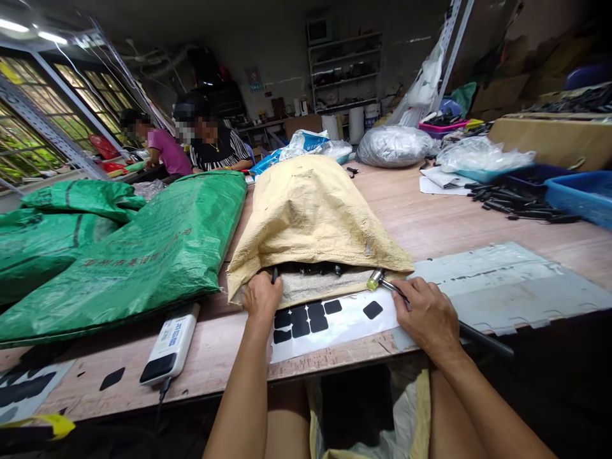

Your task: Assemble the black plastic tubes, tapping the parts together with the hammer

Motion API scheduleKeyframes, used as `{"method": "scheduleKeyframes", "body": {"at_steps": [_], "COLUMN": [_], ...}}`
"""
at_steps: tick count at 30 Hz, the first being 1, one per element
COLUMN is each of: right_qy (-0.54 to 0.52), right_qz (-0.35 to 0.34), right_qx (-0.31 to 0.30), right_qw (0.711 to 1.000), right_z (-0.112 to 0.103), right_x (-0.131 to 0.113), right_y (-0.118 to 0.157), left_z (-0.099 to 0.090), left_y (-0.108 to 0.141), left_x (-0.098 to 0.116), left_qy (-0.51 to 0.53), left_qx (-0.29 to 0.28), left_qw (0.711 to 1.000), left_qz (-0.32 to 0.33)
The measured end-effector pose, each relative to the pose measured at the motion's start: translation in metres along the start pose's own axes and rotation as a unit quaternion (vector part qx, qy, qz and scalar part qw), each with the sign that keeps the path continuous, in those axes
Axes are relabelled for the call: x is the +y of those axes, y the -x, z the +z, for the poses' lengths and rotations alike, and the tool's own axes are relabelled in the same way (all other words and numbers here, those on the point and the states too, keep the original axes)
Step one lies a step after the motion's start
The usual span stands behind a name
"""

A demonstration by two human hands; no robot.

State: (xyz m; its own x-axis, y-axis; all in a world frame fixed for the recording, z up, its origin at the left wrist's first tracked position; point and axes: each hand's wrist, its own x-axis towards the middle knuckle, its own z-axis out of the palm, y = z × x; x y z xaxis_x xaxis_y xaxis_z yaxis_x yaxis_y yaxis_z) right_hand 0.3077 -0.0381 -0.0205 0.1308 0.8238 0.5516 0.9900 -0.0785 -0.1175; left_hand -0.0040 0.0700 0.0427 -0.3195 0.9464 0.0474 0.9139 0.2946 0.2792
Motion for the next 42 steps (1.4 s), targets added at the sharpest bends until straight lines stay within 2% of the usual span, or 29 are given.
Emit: {"method": "scheduleKeyframes", "body": {"at_steps": [3, 5, 6, 8, 15, 21, 24, 26, 29, 31, 35, 42], "right_qy": [0.007, 0.009, 0.008, 0.006, -0.002, -0.028, -0.102, -0.190, -0.330, -0.372, -0.350, -0.215], "right_qz": [-0.001, -0.001, 0.000, 0.001, 0.003, -0.003, 0.023, 0.027, -0.011, -0.028, -0.048, -0.077], "right_qx": [0.003, 0.003, 0.002, 0.002, -0.001, -0.024, -0.007, 0.001, -0.040, -0.079, -0.125, -0.125], "right_qw": [1.000, 1.000, 1.000, 1.000, 1.000, 0.999, 0.994, 0.982, 0.943, 0.925, 0.927, 0.966], "right_z": [0.001, 0.001, 0.001, 0.000, 0.002, -0.007, -0.023, -0.035, -0.045, -0.047, -0.047, -0.049], "right_x": [0.001, 0.001, 0.001, 0.001, 0.002, 0.003, -0.010, -0.025, -0.051, -0.066, -0.087, -0.102], "right_y": [0.000, 0.000, 0.000, 0.000, 0.000, -0.005, -0.007, -0.006, 0.001, 0.007, 0.018, 0.026], "left_z": [0.000, 0.005, 0.008, 0.015, 0.036, 0.036, 0.034, 0.033, 0.033, 0.034, 0.035, 0.034], "left_y": [0.031, 0.051, 0.059, 0.070, 0.072, 0.071, 0.072, 0.073, 0.073, 0.072, 0.070, 0.070], "left_x": [-0.002, -0.001, 0.000, 0.002, -0.001, -0.003, -0.001, 0.001, 0.002, 0.002, 0.000, 0.000], "left_qy": [0.056, 0.115, 0.140, 0.174, 0.238, 0.250, 0.253, 0.254, 0.257, 0.264, 0.270, 0.253], "left_qx": [-0.010, -0.040, -0.061, -0.092, -0.087, -0.095, -0.104, -0.106, -0.107, -0.111, -0.123, -0.123], "left_qw": [0.987, 0.956, 0.939, 0.916, 0.901, 0.897, 0.898, 0.899, 0.899, 0.897, 0.892, 0.898], "left_qz": [0.153, 0.267, 0.308, 0.349, 0.352, 0.352, 0.345, 0.340, 0.337, 0.338, 0.341, 0.339]}}
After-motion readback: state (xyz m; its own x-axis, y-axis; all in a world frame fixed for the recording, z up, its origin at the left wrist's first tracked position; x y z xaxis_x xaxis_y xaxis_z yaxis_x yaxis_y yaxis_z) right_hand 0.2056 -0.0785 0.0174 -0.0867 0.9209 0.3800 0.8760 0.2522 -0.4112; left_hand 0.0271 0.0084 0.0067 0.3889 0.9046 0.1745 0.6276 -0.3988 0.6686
